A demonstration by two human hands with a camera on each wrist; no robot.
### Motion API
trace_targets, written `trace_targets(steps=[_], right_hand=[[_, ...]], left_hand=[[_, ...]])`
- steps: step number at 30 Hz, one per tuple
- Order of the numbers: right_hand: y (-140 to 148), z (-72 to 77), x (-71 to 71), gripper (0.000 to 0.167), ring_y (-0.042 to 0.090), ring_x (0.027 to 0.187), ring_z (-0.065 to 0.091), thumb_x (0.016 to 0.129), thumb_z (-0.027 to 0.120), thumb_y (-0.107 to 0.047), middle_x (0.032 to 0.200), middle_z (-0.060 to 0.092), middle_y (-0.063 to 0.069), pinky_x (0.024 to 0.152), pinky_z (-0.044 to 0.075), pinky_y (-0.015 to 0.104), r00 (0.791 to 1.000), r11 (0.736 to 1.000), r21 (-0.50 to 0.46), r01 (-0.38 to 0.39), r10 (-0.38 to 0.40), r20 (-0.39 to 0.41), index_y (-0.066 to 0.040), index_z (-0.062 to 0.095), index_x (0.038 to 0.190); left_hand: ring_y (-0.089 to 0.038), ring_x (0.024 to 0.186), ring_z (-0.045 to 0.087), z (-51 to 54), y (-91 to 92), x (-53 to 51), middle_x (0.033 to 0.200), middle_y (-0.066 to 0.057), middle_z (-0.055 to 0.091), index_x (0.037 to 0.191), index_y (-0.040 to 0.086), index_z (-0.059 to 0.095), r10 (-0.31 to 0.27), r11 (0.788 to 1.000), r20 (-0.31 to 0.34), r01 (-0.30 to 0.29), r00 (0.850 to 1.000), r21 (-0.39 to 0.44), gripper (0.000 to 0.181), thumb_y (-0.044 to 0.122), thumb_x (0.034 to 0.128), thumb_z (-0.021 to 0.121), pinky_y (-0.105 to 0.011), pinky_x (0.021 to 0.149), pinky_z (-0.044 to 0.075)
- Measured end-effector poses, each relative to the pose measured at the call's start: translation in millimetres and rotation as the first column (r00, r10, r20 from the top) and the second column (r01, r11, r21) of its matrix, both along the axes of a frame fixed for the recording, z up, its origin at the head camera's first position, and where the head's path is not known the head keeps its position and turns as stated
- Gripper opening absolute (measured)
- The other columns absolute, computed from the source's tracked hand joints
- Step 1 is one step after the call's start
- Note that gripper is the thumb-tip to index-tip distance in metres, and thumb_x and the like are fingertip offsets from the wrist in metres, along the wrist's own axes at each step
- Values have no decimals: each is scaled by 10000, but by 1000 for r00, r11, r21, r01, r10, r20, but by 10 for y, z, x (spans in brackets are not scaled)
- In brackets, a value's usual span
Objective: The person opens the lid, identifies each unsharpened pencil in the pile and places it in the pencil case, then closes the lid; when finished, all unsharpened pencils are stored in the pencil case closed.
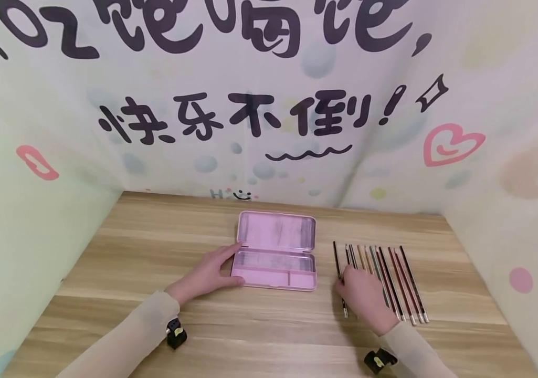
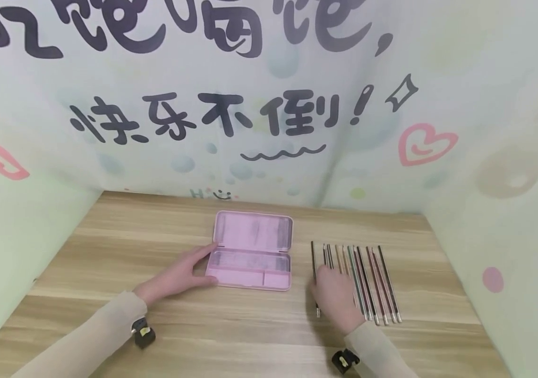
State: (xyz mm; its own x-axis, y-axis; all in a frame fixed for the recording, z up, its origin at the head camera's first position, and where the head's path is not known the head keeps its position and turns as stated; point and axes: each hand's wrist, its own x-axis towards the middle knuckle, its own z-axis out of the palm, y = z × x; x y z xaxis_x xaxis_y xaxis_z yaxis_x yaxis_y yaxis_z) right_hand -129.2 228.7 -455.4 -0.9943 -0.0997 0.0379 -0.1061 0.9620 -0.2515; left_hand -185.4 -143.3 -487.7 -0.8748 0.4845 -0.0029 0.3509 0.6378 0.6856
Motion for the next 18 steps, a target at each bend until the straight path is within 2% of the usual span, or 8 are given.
trace_targets(steps=[6,9,12,18], right_hand=[[-4,105,-22,286,124,472,413,895,703,-86,566,450,-20,401,329,240,1000,1000,-26,1,-1,31,-115,492,704],[1,193,-48,171,132,482,446,901,734,-114,594,512,-3,406,356,263,1000,999,-43,-7,8,27,-26,609,824],[5,279,-95,195,134,486,474,921,747,-139,611,554,0,419,391,283,999,998,-63,-26,27,17,34,674,972],[10,415,-216,169,111,545,539,934,725,-108,717,659,23,491,480,291,996,990,-105,-92,93,2,14,661,1033]], left_hand=[[-455,1447,427,4,-3,7,1577,-236,456,1619,74,364,2,1000,7,-2,1000,-6,928,405,890,832,-636,1199,323],[-456,1438,440,-13,-5,6,1570,-238,467,1610,58,377,-7,1000,-19,7,1000,5,927,399,883,841,-628,1194,336],[-457,1429,451,-34,-13,-1,1560,-242,478,1600,46,393,-9,1000,-40,9,999,17,923,387,874,851,-622,1191,345],[-455,1430,450,-35,-22,-26,1560,-243,476,1609,67,383,-4,1000,-37,4,999,18,931,399,875,849,-627,1194,335]])
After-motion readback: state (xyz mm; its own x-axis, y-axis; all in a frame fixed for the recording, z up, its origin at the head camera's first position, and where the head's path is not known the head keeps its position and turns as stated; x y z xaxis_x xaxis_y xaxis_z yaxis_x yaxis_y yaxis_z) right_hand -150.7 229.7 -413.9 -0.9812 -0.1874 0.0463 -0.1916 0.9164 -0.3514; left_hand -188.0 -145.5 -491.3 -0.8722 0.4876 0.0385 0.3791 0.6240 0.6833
